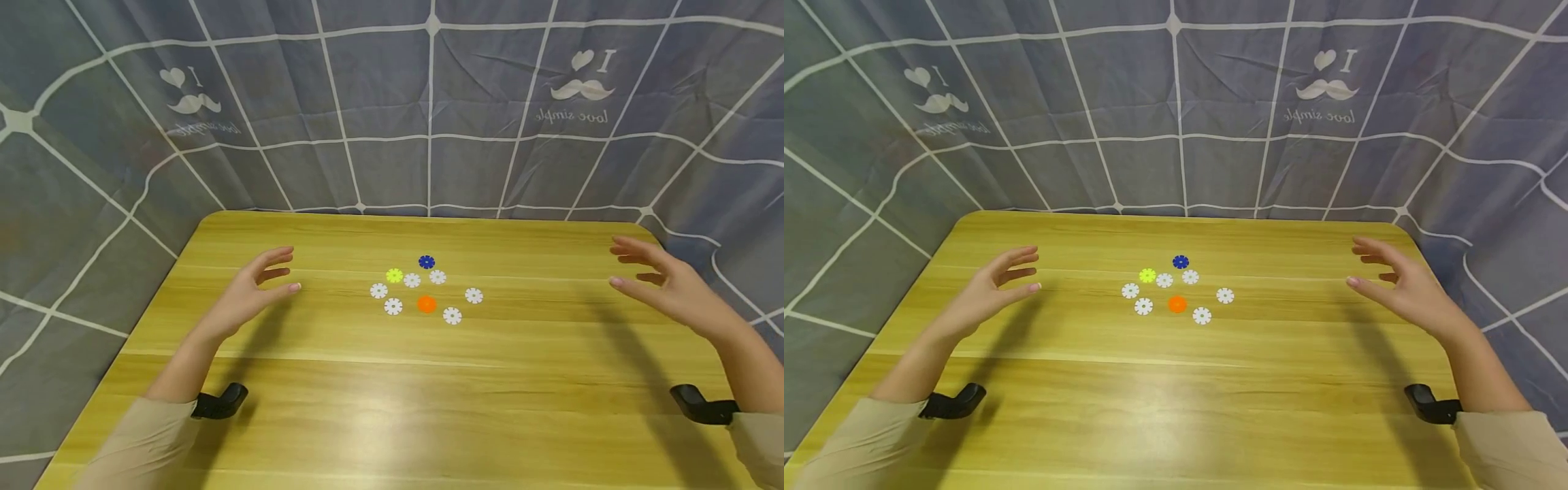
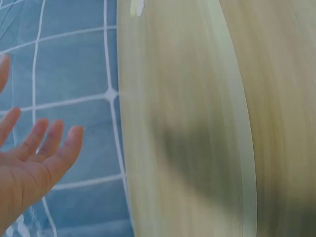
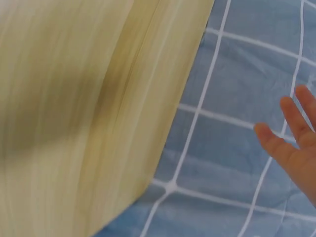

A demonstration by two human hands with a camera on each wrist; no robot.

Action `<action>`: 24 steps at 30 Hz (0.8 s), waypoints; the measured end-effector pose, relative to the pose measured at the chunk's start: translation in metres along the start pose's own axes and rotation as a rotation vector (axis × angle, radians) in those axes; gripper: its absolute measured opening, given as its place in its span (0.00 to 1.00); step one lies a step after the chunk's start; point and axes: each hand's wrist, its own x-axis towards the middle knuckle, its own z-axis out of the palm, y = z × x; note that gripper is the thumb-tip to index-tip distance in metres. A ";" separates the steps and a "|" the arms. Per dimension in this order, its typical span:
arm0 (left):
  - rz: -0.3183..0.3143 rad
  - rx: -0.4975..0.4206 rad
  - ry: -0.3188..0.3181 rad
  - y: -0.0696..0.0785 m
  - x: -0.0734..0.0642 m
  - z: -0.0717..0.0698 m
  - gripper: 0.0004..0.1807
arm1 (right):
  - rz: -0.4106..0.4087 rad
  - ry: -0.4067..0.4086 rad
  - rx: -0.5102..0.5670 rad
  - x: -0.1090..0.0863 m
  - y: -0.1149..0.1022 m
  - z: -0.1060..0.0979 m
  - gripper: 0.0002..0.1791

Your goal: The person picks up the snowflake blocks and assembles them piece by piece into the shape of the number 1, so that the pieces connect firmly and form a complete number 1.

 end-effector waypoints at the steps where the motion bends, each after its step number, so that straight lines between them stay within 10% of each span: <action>1: -0.008 -0.019 -0.012 -0.001 0.003 0.003 0.38 | -0.005 -0.005 0.025 0.004 -0.002 0.003 0.35; 13: -0.038 -0.084 -0.229 -0.010 0.039 0.051 0.38 | 0.059 -0.241 0.191 0.049 -0.017 0.057 0.30; 24: -0.108 -0.094 -0.199 -0.015 0.065 0.084 0.33 | 0.068 -0.376 0.270 0.076 -0.015 0.124 0.29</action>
